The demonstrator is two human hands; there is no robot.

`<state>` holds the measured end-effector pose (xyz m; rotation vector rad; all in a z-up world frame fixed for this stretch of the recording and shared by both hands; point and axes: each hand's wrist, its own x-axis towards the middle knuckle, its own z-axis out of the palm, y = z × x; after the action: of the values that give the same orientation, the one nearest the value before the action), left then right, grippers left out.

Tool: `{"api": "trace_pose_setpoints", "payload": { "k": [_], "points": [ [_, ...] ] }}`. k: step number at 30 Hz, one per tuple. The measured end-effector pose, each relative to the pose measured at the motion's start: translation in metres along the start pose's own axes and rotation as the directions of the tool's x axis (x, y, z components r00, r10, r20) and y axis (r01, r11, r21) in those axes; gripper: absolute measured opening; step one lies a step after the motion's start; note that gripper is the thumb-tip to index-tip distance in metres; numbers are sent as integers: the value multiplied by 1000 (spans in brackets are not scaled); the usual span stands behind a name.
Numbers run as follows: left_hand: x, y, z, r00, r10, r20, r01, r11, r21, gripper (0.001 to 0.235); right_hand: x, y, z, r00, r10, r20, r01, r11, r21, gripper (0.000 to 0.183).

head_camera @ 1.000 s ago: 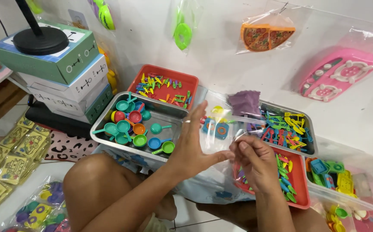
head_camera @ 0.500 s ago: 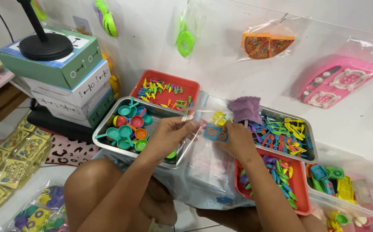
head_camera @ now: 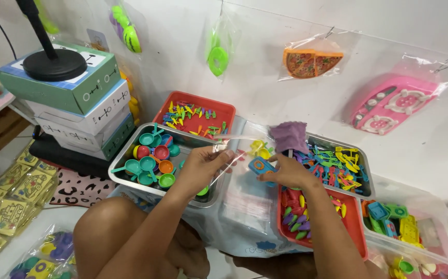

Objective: The person sits on the floor and wipes small plastic toys with a purple cloth. They then place the toys into clear plastic bags, arranging them neatly. The person handles various colorful plastic items, including spoons and other small toys, organizing them into bags.

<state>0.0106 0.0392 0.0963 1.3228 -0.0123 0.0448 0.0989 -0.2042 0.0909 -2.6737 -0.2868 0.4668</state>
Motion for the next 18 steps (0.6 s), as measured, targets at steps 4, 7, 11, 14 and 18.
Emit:
{"api": "trace_pose_setpoints", "payload": {
  "k": [4, 7, 11, 14, 18],
  "points": [
    [-3, 3, 6, 1000, 0, -11, 0, 999, 37, 20, -14, 3, -11, 992, -101, -71, 117, 950, 290, 51],
    [0, -5, 10, 1000, 22, -6, -22, 997, 71, 19, -18, 15, -6, 946, -70, -316, 245, 794, 557, 46],
    [6, -38, 13, 998, 62, 17, -63, 996, 65, 17, -31, 30, 10, 835, 3, -550, 529, 267, 806, 20],
    [-4, -26, 21, 996, 84, 23, -86, 993, 82, 13, -22, 69, 21, 795, 4, -607, 606, -17, 795, 16],
    [-9, -19, 26, 988, 124, 95, -138, 979, 151, 10, -26, 77, 27, 730, -47, -682, 674, -117, 730, 13]
  ]
}}
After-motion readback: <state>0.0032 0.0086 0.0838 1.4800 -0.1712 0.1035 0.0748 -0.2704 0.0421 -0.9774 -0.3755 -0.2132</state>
